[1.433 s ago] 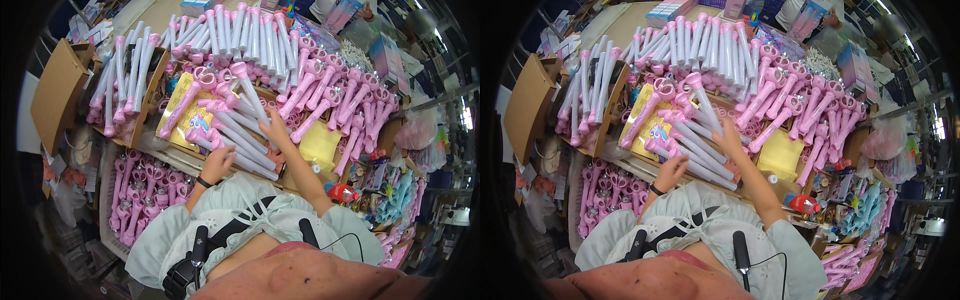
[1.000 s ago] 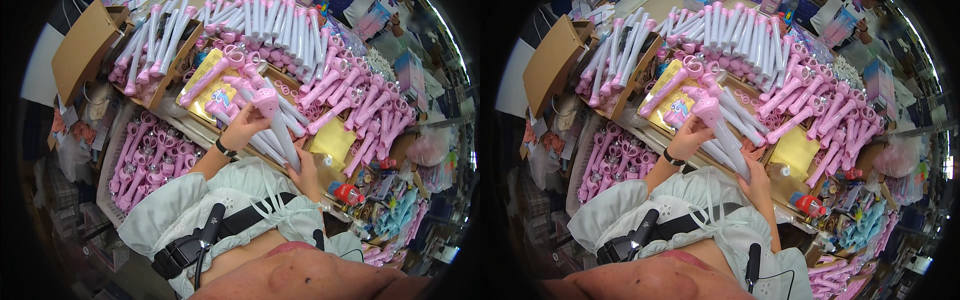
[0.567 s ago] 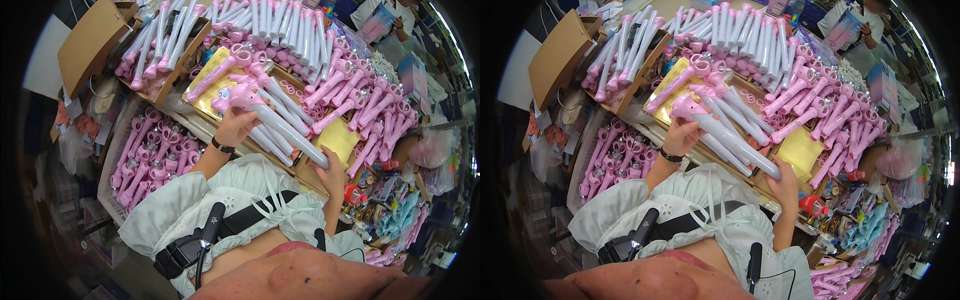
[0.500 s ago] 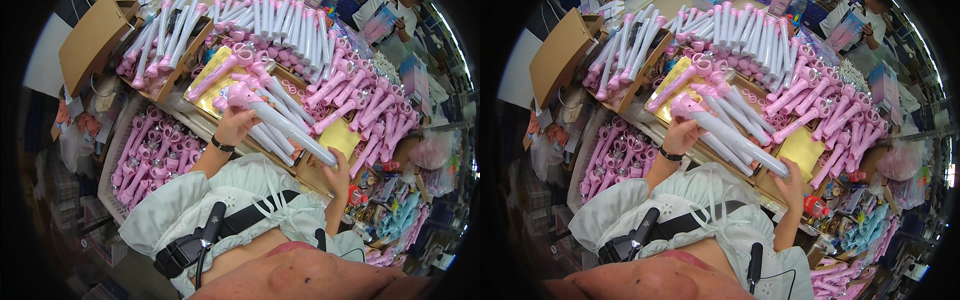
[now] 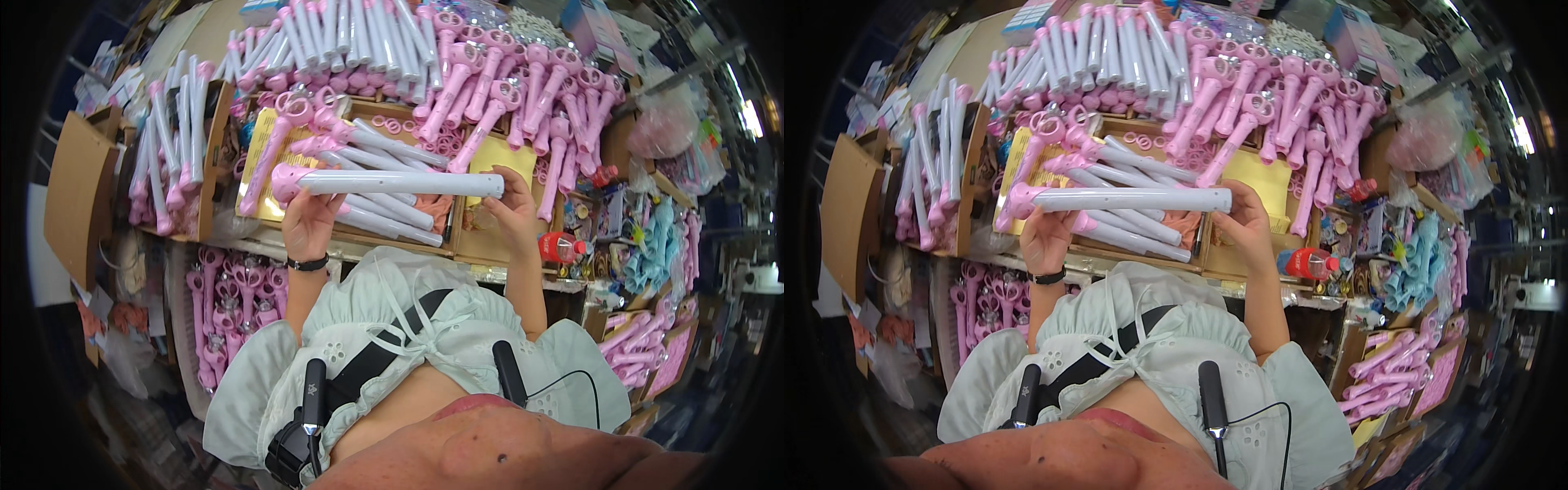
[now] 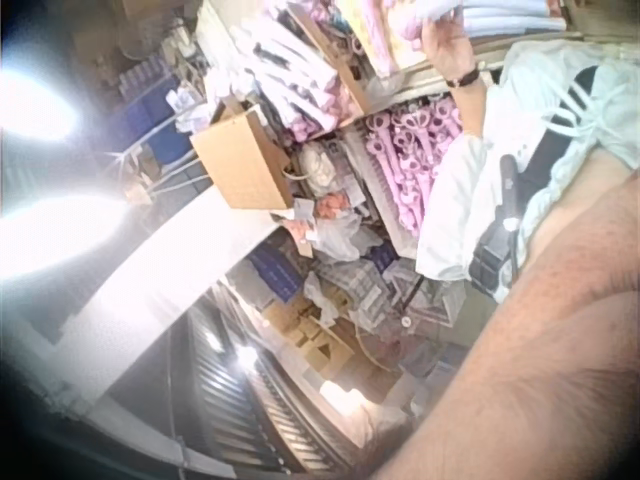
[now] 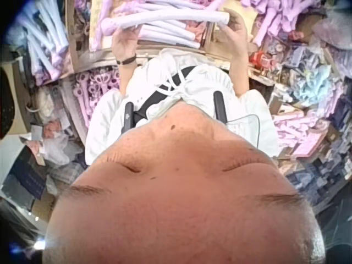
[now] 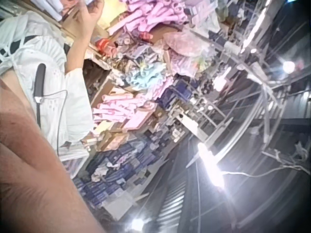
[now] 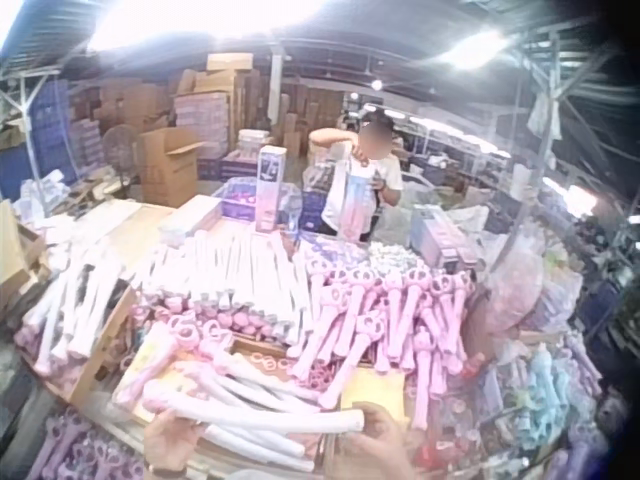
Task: The person repeatedly picks up white plastic tubes and pink bubble-blower heads, then inserts the tube into the head to assemble the toy. Assembled units are placed into a large bin. The person handles many identical parts and continues the assembly cycle.
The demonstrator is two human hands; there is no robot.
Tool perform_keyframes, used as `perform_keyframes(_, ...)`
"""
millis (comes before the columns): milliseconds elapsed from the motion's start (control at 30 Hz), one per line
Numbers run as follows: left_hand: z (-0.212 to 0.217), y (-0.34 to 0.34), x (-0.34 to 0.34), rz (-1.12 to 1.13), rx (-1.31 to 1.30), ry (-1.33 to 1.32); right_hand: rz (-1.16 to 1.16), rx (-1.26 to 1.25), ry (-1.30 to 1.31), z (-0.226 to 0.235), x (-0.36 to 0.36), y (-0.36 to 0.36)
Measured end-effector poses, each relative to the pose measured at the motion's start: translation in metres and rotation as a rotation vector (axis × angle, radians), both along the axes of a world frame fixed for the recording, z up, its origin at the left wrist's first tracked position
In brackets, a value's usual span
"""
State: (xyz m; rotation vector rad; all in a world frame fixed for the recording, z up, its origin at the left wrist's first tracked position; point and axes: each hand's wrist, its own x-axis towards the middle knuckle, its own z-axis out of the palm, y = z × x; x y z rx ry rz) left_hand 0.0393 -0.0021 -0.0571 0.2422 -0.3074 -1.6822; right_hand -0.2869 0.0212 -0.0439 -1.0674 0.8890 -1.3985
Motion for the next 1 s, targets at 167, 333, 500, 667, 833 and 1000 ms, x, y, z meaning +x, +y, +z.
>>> perform_keyframes(167, -0.012, -0.012, 0.014, 0.240, 0.132, -0.103, 0.018, -0.023, 0.062, 0.009, 0.005, -0.001)
perform_keyframes(333, -0.014, -0.008, 0.037, 0.226, 0.042, -0.647, 0.093, 0.111, 0.148, 0.014, 0.004, 0.004)
perform_keyframes(500, -0.002, -0.003, 0.046, 0.109, -0.072, -1.002, 0.315, 0.133, 0.384, 0.013, 0.003, 0.015)
perform_keyframes(667, 0.010, -0.011, 0.063, 0.149, -0.253, -1.209, 0.557, 0.493, 0.321, 0.006, 0.003, 0.019)
perform_keyframes(833, 0.011, -0.036, 0.070, 0.020, -0.732, -0.664, 0.688, 0.722, -0.013, -0.023, -0.005, 0.008)
perform_keyframes(1000, -0.005, -0.075, 0.044, -0.205, -0.945, 0.356, 0.968, 1.004, -0.574, -0.057, 0.009, -0.008)
